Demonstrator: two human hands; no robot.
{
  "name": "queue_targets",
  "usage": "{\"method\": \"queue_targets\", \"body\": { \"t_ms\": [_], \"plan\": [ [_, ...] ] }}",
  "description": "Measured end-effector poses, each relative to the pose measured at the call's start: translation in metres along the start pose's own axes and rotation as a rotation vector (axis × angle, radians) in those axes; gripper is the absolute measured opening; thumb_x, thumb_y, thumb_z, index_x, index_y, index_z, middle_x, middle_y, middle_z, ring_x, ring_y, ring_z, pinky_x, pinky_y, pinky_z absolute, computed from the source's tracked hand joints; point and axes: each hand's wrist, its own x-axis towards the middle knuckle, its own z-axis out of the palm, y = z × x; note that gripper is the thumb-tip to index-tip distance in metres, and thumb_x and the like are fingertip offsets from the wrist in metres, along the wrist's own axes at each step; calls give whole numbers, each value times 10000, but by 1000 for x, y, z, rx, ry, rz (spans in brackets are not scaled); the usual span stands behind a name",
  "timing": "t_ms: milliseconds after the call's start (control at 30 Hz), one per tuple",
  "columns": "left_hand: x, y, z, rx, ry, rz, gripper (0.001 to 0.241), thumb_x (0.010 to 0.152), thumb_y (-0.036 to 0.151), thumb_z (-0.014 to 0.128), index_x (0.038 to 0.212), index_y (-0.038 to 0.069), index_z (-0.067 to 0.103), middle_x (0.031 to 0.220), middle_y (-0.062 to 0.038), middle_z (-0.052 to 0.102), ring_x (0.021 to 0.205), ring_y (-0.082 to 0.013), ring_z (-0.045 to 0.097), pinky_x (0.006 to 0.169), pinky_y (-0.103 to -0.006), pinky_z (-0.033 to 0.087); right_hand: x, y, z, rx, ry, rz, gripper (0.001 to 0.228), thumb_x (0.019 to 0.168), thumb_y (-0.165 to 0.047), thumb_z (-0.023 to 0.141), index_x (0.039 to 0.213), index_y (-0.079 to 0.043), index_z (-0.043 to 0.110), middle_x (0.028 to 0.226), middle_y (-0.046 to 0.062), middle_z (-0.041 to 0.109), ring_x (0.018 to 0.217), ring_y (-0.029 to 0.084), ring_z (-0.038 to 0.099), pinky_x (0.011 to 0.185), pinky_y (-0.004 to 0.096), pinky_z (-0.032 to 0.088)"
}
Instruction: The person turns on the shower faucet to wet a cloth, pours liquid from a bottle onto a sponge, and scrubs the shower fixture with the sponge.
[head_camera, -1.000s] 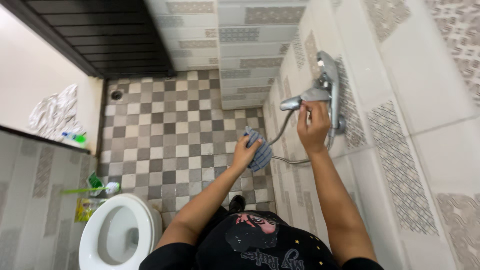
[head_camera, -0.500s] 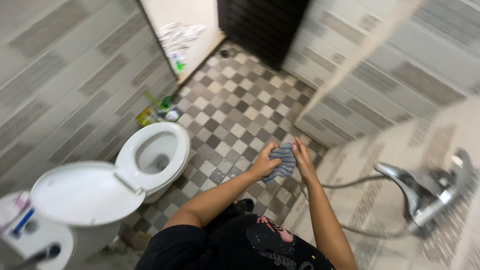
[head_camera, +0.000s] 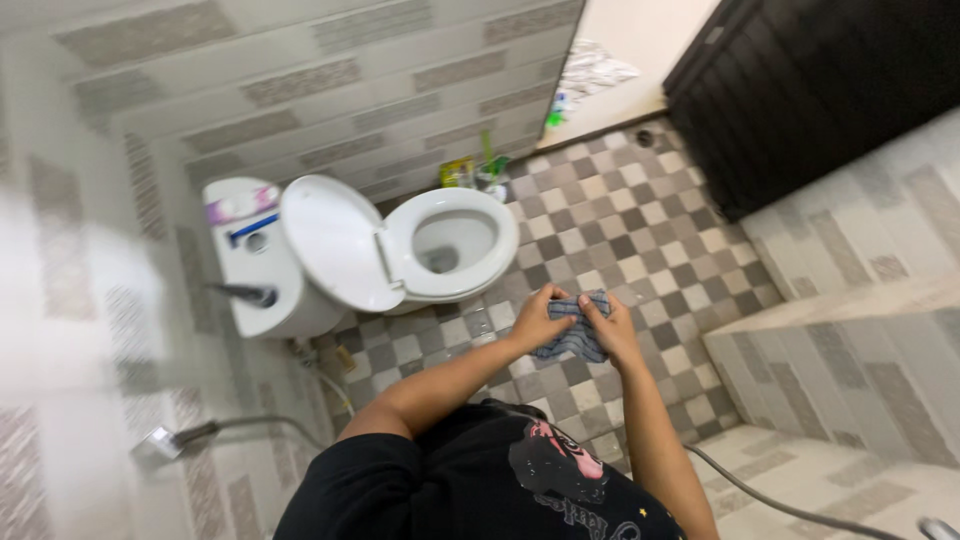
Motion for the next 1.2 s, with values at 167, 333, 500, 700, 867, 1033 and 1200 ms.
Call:
{"method": "queue_targets", "body": {
  "t_ms": [167,333,500,700,867,1033,1200],
  "plan": [
    [-43,-21,-107,114,223,5,378,770,116,850,1050,22,616,996,-133,711,926,-251,682,816,-387,538,0,-10,103,-161,-40,-124,301,986,-318,688,944,-20,683,787,23,668,716,95,561,635,285,480],
    [-87,-40,-184,-75,340,-208,265,863,65,726,1077,30,574,1072,-75,700,918,-170,715,735,-318,577,-6,-13,192,-190,8,-97,377,1025,-338,627,868,2,678,726,25,647,687,106,548,615,313,471],
    [-116,-52,-246,-59,440,-199,216,888,81,704,1066,27,595,1072,-89,710,934,-180,717,803,-314,578,-6,-11,252,-346,-35,-264,449,1048,-370,598,858,31,668,659,108,645,650,129,560,608,345,474],
    [-131,-68,-266,-98,390,-318,389,986,350,658,1180,14,644,1137,-120,719,1049,-208,688,922,-331,537,-15,-27,296,-406,-36,-276,426,1022,-367,615,904,36,685,670,176,656,625,197,613,619,394,485],
    [-121,-69,-249,-255,311,-430,660,979,509,598,1432,37,514,1390,-124,600,1275,-203,569,1034,-341,457,-29,-48,295,-253,-105,-414,392,986,-358,658,1057,27,663,829,156,725,753,166,659,666,359,520],
    [-101,-60,-228,-418,261,-468,703,962,553,592,1443,43,534,1400,-118,607,1264,-180,564,1048,-308,419,-9,-34,268,-218,-363,-285,380,1065,-360,517,1093,2,628,827,88,676,774,136,586,720,329,489],
    [-68,-54,-190,-310,323,-404,569,927,448,708,1259,-6,623,1163,-122,711,1031,-171,652,897,-305,511,35,2,219,-143,-406,-220,428,1112,-359,449,1060,11,659,846,91,648,827,138,554,763,332,487]
  ]
}}
